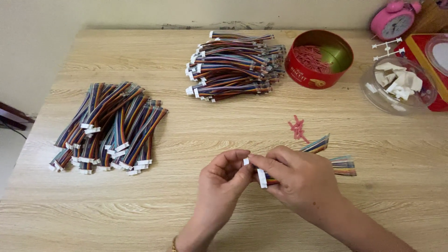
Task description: Bundling sets of multi-colored ribbon cables using small red elastic bands.
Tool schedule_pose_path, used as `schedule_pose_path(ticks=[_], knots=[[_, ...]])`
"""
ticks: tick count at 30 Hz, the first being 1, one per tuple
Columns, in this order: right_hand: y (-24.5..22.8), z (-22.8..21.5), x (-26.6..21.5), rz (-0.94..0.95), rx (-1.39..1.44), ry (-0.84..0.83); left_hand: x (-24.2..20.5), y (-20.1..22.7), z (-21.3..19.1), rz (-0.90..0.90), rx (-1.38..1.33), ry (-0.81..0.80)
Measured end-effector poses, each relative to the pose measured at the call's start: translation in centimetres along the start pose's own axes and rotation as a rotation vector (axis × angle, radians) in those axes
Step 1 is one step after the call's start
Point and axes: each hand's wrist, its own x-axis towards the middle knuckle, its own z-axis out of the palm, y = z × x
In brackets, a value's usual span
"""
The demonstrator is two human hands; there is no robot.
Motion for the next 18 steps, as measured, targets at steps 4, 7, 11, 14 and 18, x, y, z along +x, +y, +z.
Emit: schedule_pose_path(ticks=[4, 7, 11, 14, 18], knots=[[-0.3, -0.1, -0.1, -0.038, -0.051, 0.011, 0.1, 1.4, -0.1, -0.04, 0.035, -0.046], [-0.8, -0.2, -0.2, -0.074, -0.112, 0.023, 0.2, 1.3, 0.2, -0.05, 0.068, -0.009], [-1.2, -0.3, -0.5, -0.075, -0.153, 0.015, -0.3, 1.2, 0.9, 0.106, 0.287, 0.033], [-1.1, -0.3, -0.6, -0.088, -0.151, 0.03, -0.6, 1.3, 1.3, 0.164, 0.338, 0.046], [-0.3, 0.2, -0.6, -0.121, -0.076, 0.103, -0.7, 0.9, 1.6, 0.204, 0.362, 0.07]])
